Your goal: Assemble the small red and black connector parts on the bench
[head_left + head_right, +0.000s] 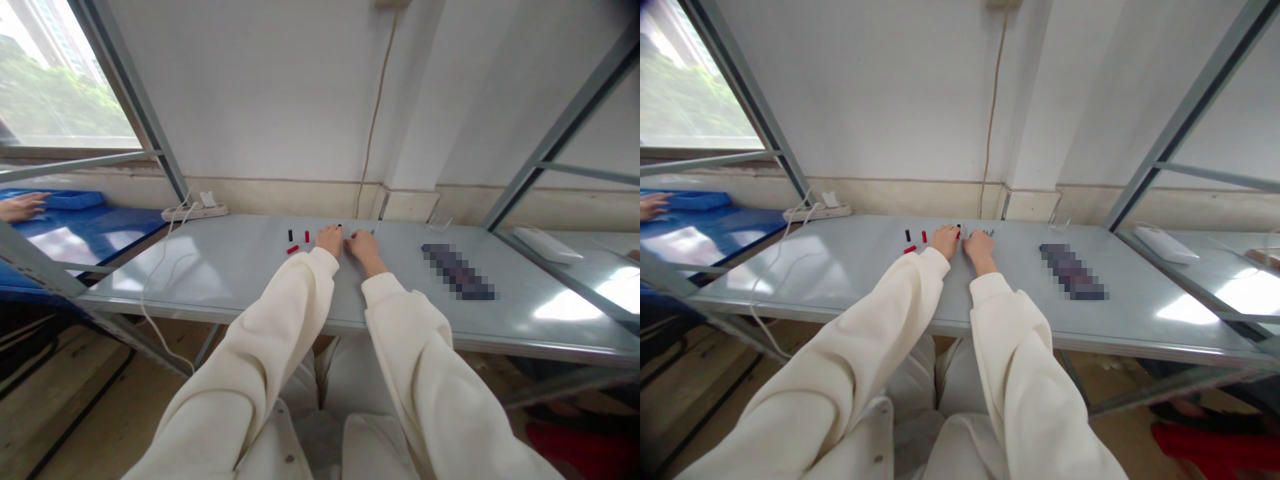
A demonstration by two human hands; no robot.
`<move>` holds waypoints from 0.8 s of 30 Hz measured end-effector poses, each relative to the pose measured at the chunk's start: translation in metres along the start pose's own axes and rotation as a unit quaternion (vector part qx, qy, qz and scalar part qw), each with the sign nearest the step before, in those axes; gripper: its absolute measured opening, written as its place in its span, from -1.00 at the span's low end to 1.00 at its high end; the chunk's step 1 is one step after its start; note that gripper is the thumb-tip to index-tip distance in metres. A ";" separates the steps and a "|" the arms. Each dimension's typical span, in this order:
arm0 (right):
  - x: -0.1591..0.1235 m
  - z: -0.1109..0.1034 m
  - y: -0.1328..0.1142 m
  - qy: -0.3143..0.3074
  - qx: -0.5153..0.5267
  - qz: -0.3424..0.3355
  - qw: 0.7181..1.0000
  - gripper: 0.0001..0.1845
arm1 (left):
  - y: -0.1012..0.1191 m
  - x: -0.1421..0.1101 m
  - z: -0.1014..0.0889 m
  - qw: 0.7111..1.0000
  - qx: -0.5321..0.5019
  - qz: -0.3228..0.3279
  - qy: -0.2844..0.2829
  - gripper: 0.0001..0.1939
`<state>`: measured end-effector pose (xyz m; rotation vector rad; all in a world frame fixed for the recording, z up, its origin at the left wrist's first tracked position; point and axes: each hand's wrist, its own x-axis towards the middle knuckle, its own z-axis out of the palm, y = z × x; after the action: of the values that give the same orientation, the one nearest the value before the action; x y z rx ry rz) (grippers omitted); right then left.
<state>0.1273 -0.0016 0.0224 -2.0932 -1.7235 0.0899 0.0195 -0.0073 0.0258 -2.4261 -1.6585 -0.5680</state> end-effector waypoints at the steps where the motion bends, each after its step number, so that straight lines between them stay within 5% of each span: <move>1: 0.001 0.002 0.000 -0.002 0.001 0.000 1.000 -0.64 | 0.000 0.002 0.000 1.000 -0.003 0.000 0.007 -0.74; 9: 0.006 0.012 0.002 0.000 0.011 -0.009 1.000 -0.64 | -0.010 0.003 -0.007 0.998 -0.058 0.003 0.028 -0.84; 24: 0.006 0.016 -0.002 0.015 0.020 -0.010 1.000 -0.79 | -0.045 -0.027 -0.006 0.948 -0.251 -0.006 0.194 -0.93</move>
<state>0.1223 0.0083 0.0100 -2.0372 -1.7110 0.0859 -0.0316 -0.0158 0.0169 -2.3824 -1.4929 -1.5194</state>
